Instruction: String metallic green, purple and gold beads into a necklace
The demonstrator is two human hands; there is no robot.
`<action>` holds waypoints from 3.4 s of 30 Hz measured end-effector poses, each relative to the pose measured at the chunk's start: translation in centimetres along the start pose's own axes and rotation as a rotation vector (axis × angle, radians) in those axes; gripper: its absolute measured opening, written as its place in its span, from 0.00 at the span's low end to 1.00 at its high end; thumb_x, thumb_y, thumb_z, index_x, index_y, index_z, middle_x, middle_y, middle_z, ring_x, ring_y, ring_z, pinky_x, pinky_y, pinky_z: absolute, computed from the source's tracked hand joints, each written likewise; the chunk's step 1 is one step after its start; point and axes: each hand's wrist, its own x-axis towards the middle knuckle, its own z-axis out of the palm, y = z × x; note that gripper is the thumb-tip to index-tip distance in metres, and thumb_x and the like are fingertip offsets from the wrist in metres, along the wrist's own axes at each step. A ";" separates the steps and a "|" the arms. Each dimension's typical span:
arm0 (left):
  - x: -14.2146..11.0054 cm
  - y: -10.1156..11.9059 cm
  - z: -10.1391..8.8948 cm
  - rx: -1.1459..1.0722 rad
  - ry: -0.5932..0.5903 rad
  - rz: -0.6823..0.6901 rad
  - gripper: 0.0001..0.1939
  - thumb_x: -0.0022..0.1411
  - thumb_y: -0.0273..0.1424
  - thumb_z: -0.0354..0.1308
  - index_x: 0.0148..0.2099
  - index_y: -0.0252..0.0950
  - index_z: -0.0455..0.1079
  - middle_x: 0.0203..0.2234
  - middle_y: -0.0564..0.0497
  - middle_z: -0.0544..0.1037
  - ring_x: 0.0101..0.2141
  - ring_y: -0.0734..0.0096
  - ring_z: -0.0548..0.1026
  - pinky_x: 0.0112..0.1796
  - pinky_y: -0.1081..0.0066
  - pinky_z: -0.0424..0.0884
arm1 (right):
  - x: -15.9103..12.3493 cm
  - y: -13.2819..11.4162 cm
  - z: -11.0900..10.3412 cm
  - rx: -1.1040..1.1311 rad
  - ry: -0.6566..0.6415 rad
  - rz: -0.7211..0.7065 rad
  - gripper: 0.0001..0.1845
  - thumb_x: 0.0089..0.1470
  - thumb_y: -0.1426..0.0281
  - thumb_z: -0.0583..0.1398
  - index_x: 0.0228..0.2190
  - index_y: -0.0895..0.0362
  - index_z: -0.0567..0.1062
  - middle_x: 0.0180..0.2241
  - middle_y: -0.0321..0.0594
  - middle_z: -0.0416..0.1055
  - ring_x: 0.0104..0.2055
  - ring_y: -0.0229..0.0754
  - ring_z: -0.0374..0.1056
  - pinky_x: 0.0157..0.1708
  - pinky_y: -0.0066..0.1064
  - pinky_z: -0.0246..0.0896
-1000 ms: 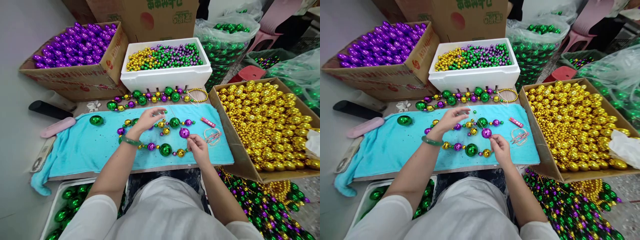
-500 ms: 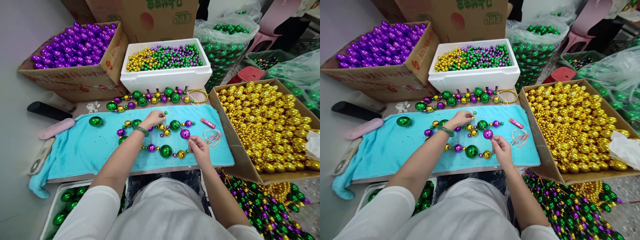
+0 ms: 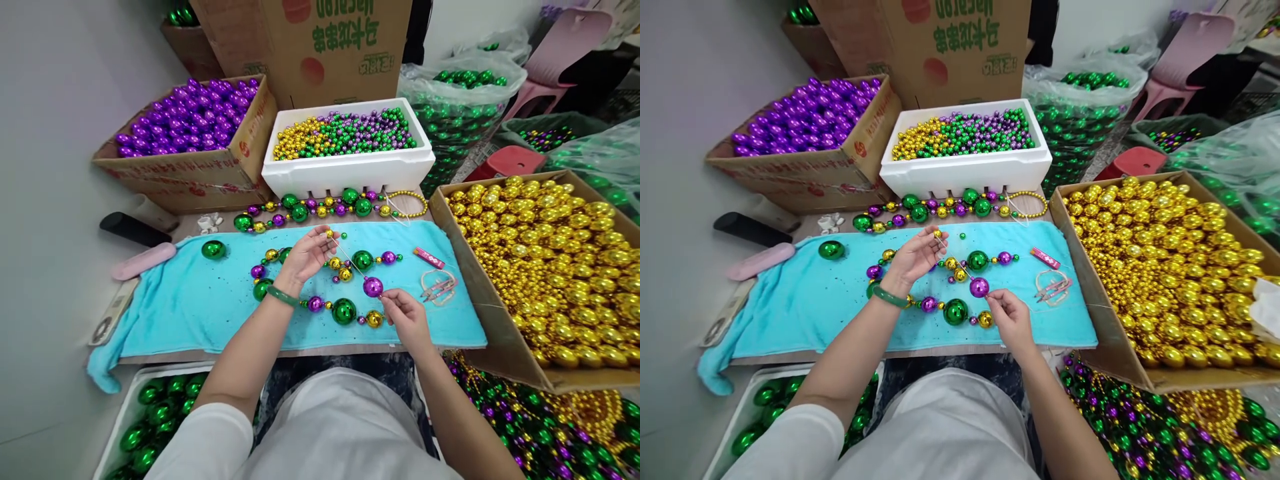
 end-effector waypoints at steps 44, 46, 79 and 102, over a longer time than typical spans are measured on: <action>-0.8 -0.8 0.5 0.117 0.033 0.138 0.22 0.42 0.23 0.71 0.42 0.38 0.71 0.31 0.54 0.79 0.28 0.79 0.75 0.30 0.77 0.70 | 0.0 -0.3 0.5 -0.003 0.006 0.036 0.15 0.47 0.58 0.63 0.26 0.58 0.72 0.15 0.29 0.59 0.17 0.31 0.52 0.18 0.25 0.46; -1.2 -1.3 1.1 0.224 -0.004 0.157 0.25 0.41 0.23 0.71 0.43 0.38 0.72 0.31 0.54 0.79 0.31 0.76 0.76 0.31 0.77 0.70 | 0.0 -0.3 0.7 0.025 0.009 0.030 0.15 0.47 0.57 0.63 0.26 0.57 0.72 0.15 0.28 0.59 0.17 0.31 0.52 0.17 0.25 0.48; -6.8 -6.3 0.1 1.763 -0.457 0.232 0.17 0.49 0.35 0.70 0.42 0.39 0.73 0.39 0.43 0.77 0.48 0.46 0.69 0.55 0.48 0.54 | 1.2 -5.9 -4.8 0.025 0.092 -0.246 0.09 0.56 0.62 0.61 0.35 0.55 0.75 0.17 0.30 0.63 0.18 0.32 0.58 0.17 0.25 0.48; -8.6 1.5 -8.3 2.055 -0.216 0.192 0.21 0.60 0.40 0.60 0.54 0.40 0.70 0.49 0.41 0.74 0.49 0.49 0.70 0.51 0.55 0.63 | 3.1 -3.8 -6.0 0.087 0.409 -0.192 0.11 0.45 0.67 0.67 0.33 0.56 0.77 0.15 0.30 0.61 0.16 0.32 0.53 0.14 0.26 0.43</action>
